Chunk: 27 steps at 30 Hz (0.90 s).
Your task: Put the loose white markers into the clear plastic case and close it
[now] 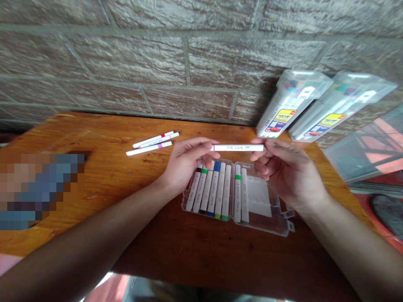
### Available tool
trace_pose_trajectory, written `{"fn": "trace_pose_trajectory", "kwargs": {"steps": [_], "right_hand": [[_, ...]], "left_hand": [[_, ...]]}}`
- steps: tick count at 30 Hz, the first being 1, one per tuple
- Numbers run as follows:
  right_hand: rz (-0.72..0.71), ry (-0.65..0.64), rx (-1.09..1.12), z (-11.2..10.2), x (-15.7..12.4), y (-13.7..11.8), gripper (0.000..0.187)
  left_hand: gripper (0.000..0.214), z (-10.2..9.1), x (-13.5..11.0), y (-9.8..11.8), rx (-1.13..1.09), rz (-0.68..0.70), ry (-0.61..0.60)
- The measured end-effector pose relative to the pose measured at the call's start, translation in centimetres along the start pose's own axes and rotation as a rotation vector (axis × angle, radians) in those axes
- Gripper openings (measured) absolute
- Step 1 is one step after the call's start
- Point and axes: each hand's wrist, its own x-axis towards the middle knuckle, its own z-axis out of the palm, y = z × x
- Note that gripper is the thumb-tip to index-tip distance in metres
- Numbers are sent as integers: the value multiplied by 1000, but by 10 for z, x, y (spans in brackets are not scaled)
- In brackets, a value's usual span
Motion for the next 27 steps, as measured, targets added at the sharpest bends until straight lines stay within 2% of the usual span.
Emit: {"fn": "trace_pose_trajectory", "kwargs": {"steps": [27], "right_hand": [[-43, 22, -17, 1, 1, 4, 20]], "left_hand": [[17, 0, 1, -1, 20, 11, -14]]}}
